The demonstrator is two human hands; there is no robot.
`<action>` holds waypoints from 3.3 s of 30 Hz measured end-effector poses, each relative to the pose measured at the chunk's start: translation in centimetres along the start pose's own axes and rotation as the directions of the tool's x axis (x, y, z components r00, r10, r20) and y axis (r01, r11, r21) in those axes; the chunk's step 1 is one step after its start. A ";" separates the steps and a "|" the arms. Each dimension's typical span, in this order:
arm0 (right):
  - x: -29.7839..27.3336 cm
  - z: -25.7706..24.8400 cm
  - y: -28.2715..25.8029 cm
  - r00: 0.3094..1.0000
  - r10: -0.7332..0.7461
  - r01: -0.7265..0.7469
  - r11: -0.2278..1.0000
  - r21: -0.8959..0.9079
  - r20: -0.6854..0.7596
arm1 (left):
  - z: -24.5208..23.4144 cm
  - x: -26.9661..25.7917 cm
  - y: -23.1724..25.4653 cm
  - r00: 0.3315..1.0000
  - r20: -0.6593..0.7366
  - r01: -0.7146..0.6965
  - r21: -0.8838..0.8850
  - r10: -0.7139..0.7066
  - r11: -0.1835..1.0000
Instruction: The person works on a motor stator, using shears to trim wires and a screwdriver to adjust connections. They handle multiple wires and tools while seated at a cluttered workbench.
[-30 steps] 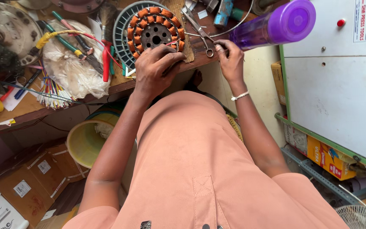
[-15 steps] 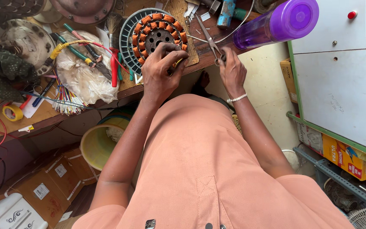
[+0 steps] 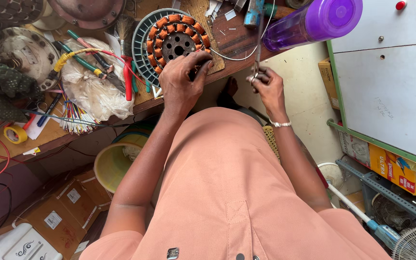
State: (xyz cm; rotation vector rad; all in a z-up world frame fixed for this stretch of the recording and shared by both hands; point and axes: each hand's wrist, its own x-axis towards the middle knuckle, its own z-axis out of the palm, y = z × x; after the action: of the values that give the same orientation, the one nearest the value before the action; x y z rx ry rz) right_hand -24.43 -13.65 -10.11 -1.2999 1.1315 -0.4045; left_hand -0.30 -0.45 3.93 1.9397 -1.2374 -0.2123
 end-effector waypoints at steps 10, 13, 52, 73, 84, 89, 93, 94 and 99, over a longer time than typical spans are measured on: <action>-6.5 3.5 -10.8 0.861 -0.196 0.381 0.860 -0.339 0.470 | -0.5 -0.1 0.6 0.998 -0.042 -0.048 -0.058 0.046 0.997; -6.8 4.4 -12.5 0.812 -0.333 0.520 0.786 -0.335 0.480 | -0.1 -0.2 0.1 0.999 -0.035 -0.038 -0.046 0.037 0.998; -0.8 0.7 -6.6 0.984 -0.117 0.179 0.700 -0.692 0.136 | -1.0 0.3 0.5 0.994 -0.014 -0.112 -0.071 0.112 0.991; 10.3 2.6 -7.1 0.856 -0.315 0.463 0.120 -0.878 0.409 | -6.6 -2.1 0.4 0.958 -0.244 0.023 -0.464 -0.153 0.885; -2.1 10.1 -8.2 0.817 -0.032 0.138 0.980 -0.141 0.575 | -7.1 -9.7 -3.1 0.989 -0.068 0.137 0.109 -0.130 0.985; -3.7 12.3 -7.9 0.731 -0.393 0.602 0.756 -0.257 0.558 | -4.7 -10.6 -4.0 0.989 -0.115 0.088 -0.002 -0.088 0.996; -5.4 12.5 -9.8 0.617 -0.550 0.775 0.549 -0.313 0.563 | -2.6 -11.1 -5.4 0.940 -0.021 0.259 -0.604 -0.340 0.754; -6.3 12.3 -10.5 0.548 -0.624 0.832 0.474 -0.288 0.557 | -2.3 -11.2 -5.7 0.898 0.060 0.336 -0.733 -0.435 0.592; -10.9 10.4 -13.0 0.647 -0.544 0.744 0.603 -0.287 0.534 | -2.0 -10.9 -6.0 0.857 0.151 0.345 -0.878 -0.493 0.332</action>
State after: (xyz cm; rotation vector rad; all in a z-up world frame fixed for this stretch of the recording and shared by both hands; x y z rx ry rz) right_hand -16.34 -3.23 4.70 -2.1612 0.3446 -0.3739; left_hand -0.63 10.72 -1.80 1.2021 -0.2810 -0.8147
